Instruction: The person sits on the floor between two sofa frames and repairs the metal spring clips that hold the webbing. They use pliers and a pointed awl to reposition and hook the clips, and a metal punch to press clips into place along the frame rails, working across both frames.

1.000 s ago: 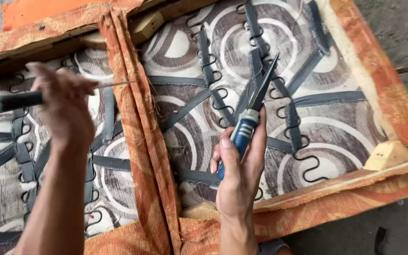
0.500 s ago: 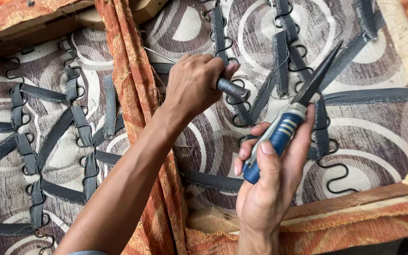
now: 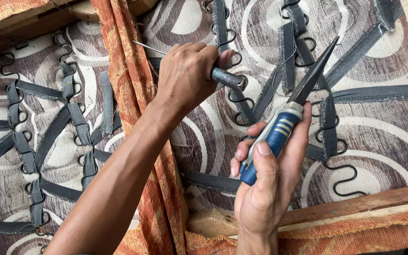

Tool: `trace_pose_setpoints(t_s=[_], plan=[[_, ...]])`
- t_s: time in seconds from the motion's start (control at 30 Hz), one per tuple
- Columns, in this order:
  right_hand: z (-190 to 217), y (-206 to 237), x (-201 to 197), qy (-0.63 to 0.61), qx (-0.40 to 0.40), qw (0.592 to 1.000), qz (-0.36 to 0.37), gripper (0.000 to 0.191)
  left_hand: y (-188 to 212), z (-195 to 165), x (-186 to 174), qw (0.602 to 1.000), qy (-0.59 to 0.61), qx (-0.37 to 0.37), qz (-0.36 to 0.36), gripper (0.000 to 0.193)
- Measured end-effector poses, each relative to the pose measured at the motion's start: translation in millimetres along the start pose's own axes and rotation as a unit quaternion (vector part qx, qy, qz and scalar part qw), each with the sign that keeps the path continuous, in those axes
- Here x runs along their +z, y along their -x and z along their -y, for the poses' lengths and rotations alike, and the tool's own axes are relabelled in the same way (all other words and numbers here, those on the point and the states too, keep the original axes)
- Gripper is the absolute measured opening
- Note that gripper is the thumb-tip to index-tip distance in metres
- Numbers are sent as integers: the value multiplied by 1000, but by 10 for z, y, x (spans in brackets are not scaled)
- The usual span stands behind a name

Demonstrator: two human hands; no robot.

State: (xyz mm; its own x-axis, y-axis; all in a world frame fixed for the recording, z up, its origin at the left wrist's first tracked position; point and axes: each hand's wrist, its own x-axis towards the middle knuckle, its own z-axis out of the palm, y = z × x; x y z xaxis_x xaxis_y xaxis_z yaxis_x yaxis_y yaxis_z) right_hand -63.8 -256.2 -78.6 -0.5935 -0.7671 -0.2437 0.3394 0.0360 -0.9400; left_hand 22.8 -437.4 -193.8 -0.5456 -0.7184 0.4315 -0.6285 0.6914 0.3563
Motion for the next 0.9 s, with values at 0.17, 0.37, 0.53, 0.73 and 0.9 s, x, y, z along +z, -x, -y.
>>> trace_pose_setpoints(t_s=[0.17,0.37,0.53,0.73,0.9], plan=[[-6,-9,20,4,-1,1000,3,87,-5,-2,6,1000,15,-9,-1,53],[-28,-10,23,2,2,1000,7,86,-33,-13,-32,1000,12,-1,-15,52],[-35,-8,23,4,7,1000,8,85,-31,15,9,1000,5,-5,-9,53],[126,-70,69,41,-57,998,0,86,-158,95,101,998,-2,-38,-56,52],[160,-210,214,-11,-194,975,-108,85,-318,125,77,990,36,-131,30,54]])
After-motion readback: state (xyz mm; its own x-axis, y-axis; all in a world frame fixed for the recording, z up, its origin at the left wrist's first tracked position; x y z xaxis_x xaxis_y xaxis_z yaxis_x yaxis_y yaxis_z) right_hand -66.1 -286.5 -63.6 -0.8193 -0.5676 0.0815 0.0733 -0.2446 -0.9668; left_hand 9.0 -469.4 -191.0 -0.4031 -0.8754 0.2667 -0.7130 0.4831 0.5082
